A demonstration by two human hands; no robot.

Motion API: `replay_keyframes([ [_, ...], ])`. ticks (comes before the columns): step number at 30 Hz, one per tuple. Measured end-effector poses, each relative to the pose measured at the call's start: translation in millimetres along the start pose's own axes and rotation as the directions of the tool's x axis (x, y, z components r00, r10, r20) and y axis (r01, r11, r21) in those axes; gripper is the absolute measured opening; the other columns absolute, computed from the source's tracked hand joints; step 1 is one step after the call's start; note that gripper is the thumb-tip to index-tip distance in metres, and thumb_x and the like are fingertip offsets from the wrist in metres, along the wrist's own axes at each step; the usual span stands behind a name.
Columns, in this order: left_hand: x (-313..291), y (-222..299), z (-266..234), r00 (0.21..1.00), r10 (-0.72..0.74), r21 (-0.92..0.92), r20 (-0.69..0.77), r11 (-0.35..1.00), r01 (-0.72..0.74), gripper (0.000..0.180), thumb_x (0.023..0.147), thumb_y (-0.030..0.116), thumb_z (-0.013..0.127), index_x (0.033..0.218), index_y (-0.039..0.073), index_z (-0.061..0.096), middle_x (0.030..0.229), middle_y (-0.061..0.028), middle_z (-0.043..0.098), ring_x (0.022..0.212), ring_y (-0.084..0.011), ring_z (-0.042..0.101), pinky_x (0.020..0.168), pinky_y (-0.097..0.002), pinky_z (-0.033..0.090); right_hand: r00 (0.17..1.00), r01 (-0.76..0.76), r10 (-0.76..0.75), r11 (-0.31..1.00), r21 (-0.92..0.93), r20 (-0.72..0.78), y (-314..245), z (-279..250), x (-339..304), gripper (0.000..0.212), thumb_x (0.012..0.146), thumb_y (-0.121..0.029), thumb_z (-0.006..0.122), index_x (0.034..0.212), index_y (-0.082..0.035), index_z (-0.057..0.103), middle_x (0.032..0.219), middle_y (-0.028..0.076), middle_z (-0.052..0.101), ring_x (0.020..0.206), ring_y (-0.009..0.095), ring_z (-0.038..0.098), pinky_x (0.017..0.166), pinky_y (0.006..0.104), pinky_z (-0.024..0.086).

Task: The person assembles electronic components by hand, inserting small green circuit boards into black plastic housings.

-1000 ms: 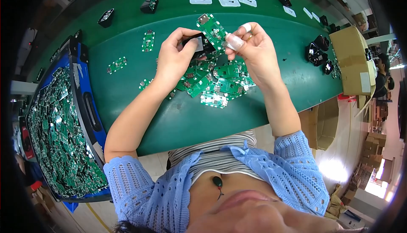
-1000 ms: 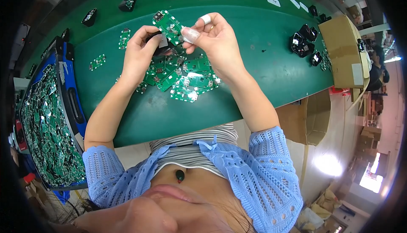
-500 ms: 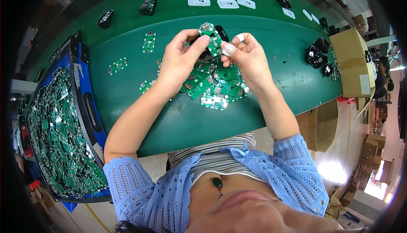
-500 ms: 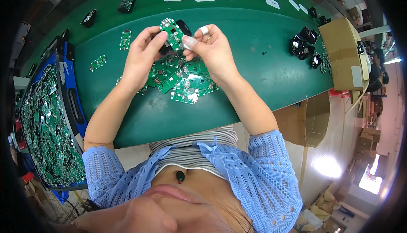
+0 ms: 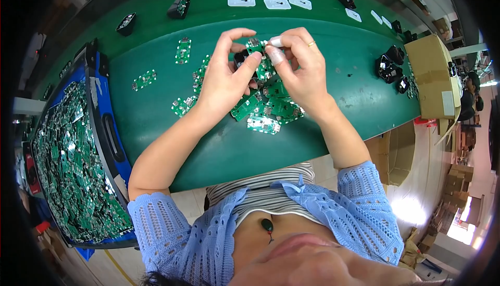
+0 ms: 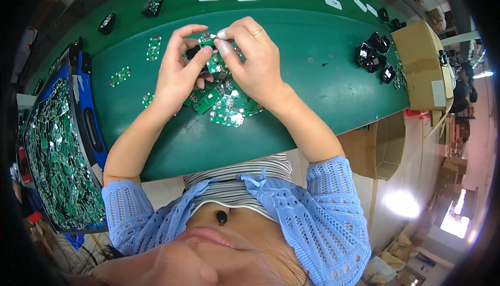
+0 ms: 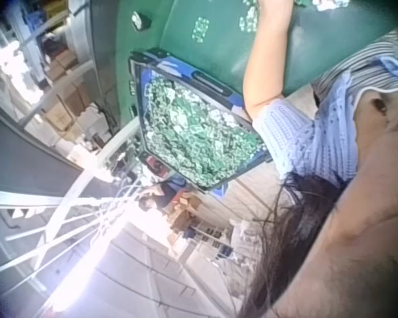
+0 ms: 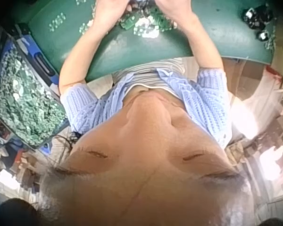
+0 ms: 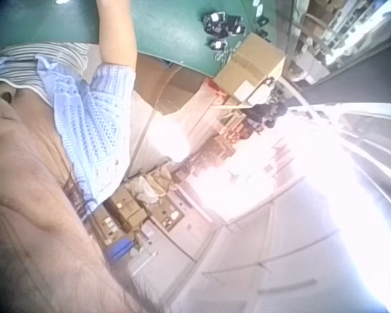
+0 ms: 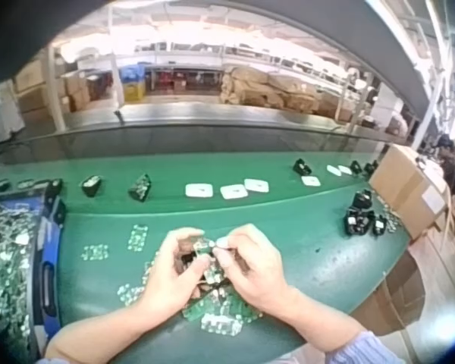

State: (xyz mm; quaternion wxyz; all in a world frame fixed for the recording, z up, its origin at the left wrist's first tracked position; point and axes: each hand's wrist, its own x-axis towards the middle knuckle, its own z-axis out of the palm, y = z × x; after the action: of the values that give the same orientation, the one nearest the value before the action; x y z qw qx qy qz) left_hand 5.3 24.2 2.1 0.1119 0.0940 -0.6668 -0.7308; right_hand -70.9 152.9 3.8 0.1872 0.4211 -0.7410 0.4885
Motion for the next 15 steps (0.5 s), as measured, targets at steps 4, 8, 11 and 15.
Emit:
replay_keyframes([
  [4,7,-7,-9,0.904,0.425,0.295,-0.039,0.870,-0.396,0.018,0.085,0.010,0.059,0.102,0.006,0.057,0.102,-0.0059,0.050,0.072,-0.0083,0.052,0.054,-0.0209,0.045,0.990,0.110,-0.098,0.988,-0.113,0.099,2,-9,6,0.010,0.075,-0.004,0.064,0.082,-0.003,0.057,0.081,0.006,0.054,0.069,0.021,0.056,0.056,0.0305,0.046],
  [8,4,-6,-6,0.814,0.581,0.444,-0.013,0.733,-0.516,0.012,0.080,0.006,0.062,0.092,0.008,0.061,0.099,-0.0065,0.051,0.077,-0.0144,0.055,0.063,-0.0252,0.047,0.933,0.342,-0.285,0.891,-0.298,0.218,-3,-17,13,0.011,0.073,-0.006,0.064,0.082,-0.004,0.056,0.082,0.006,0.053,0.075,0.023,0.055,0.056,0.0316,0.047],
  [11,4,-4,-5,0.797,0.604,0.498,-0.026,0.699,-0.513,0.010,0.078,0.007,0.064,0.088,0.009,0.062,0.097,-0.0075,0.052,0.069,-0.0178,0.059,0.060,-0.0272,0.049,0.927,0.359,-0.300,0.886,-0.294,0.226,-5,-16,12,0.014,0.071,-0.004,0.065,0.081,-0.005,0.056,0.083,0.006,0.053,0.074,0.022,0.055,0.057,0.0316,0.047],
  [15,5,-4,-3,0.800,0.599,0.477,-0.036,0.714,-0.513,0.010,0.077,0.008,0.065,0.087,0.008,0.062,0.094,-0.0078,0.053,0.068,-0.0192,0.059,0.059,-0.0289,0.049,0.941,0.318,-0.276,0.919,-0.232,0.197,0,-14,9,0.016,0.069,-0.004,0.066,0.081,-0.004,0.056,0.082,0.006,0.053,0.074,0.023,0.055,0.057,0.0315,0.047],
])
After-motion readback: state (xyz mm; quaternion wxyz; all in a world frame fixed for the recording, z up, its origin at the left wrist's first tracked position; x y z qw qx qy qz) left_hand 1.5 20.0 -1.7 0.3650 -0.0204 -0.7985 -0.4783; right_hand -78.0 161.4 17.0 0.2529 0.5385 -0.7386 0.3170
